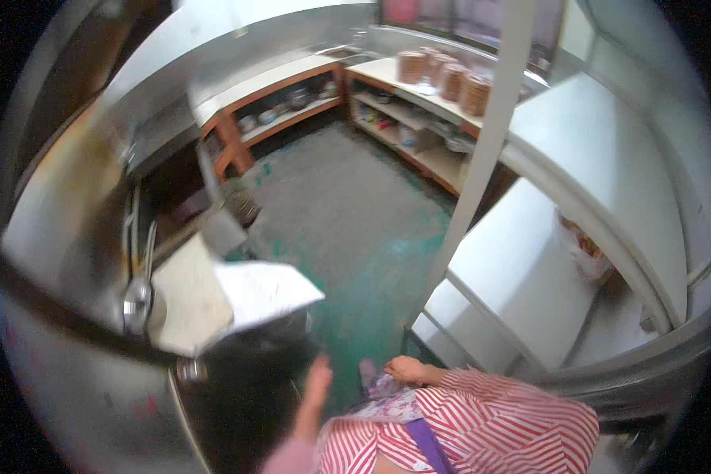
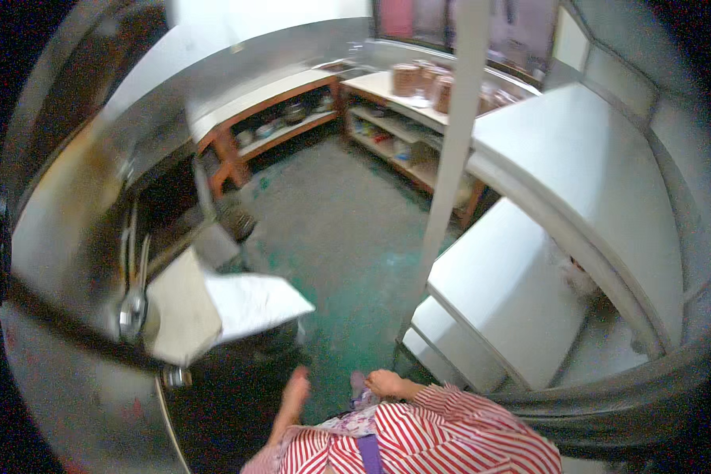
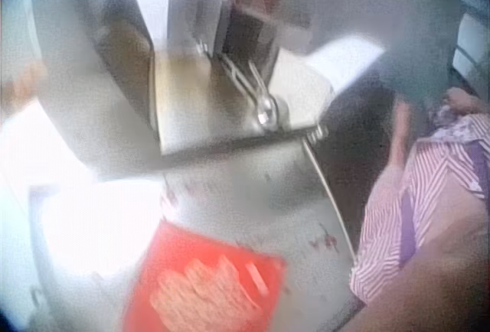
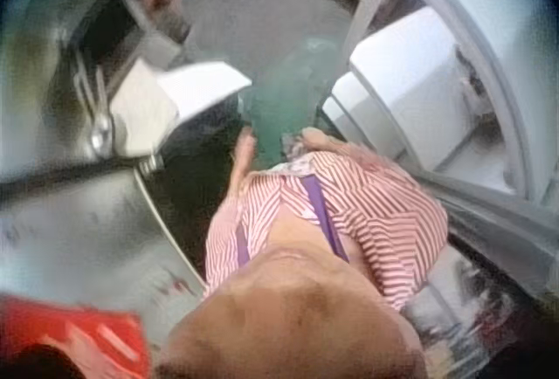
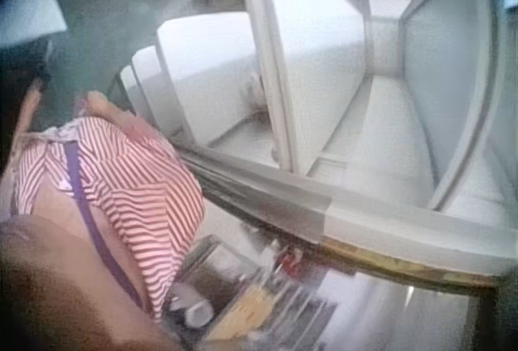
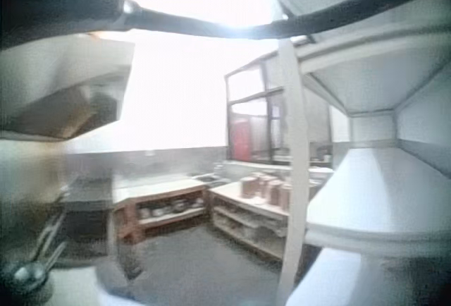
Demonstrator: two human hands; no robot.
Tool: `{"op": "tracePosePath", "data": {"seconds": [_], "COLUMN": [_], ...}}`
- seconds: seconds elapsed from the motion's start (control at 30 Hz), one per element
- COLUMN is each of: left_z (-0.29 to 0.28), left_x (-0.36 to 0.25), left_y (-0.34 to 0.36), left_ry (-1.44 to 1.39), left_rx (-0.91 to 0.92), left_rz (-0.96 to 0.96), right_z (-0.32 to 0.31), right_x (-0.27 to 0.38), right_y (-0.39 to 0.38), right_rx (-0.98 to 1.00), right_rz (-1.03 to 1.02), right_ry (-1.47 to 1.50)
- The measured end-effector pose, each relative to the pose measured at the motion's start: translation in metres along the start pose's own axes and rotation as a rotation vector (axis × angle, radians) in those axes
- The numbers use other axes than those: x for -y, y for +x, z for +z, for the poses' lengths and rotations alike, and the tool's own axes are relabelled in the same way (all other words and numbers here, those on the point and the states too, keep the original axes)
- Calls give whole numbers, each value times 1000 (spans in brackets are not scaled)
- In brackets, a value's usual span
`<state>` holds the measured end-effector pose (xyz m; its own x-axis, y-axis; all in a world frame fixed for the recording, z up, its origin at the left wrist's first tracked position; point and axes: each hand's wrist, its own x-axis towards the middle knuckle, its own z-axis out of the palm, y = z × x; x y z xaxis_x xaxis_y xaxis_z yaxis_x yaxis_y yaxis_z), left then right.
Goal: The person repeatedly picks up stacks of ring-shaped bread from a display counter, carries them to a stainless steel table, and places them down. The person also wipes the table surface with a cloth and moves a calculator and plastic bags.
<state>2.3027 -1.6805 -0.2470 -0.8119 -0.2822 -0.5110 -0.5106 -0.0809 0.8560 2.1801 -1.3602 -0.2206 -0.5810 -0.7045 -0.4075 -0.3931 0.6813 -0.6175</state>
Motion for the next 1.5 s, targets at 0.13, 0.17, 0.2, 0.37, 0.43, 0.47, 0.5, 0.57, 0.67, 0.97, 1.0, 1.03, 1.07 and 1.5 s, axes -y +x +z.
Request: {"op": "tracePosePath", "data": {"seconds": [0.13,0.17,0.2,0.37,0.43,0.47,0.5,0.57,0.67,0.97,1.0,1.03,1.07,1.5], "left_z": [54,63,69,59,79,93,102,109,140,273,288,311,332,668], "left_x": [-70,-95,-127,-201,-234,-256,-279,-361,-392,-513,-506,-522,-546,-864], "left_y": [62,77,100,254,310,330,347,344,434,629,668,687,702,845], "left_ry": [670,870,1100,724,291,299,309,-25,379,709,717,667,630,213], "left_rx": [484,590,657,522,684,802,917,952,979,911,898,870,838,853], "left_rz": [-144,-135,-86,94,-23,-1,25,-131,-89,74,141,128,110,532], "right_z": [-102,-125,-149,-258,-279,-295,-310,-346,-383,-499,-519,-551,-585,-965], "right_x": [25,23,24,31,3,-7,-11,-31,-62,-228,-249,-269,-285,-496], "right_y": [90,113,136,223,258,277,292,301,321,315,320,321,322,294], "right_rx": [-77,-89,-110,-240,-286,-317,-275,-197,-159,-756,-840,-887,-934,-1631], "right_rz": [12,15,70,268,366,406,434,525,517,723,755,763,767,728], "right_ry": [34,28,60,225,294,323,334,330,241,457,463,481,513,476]}}
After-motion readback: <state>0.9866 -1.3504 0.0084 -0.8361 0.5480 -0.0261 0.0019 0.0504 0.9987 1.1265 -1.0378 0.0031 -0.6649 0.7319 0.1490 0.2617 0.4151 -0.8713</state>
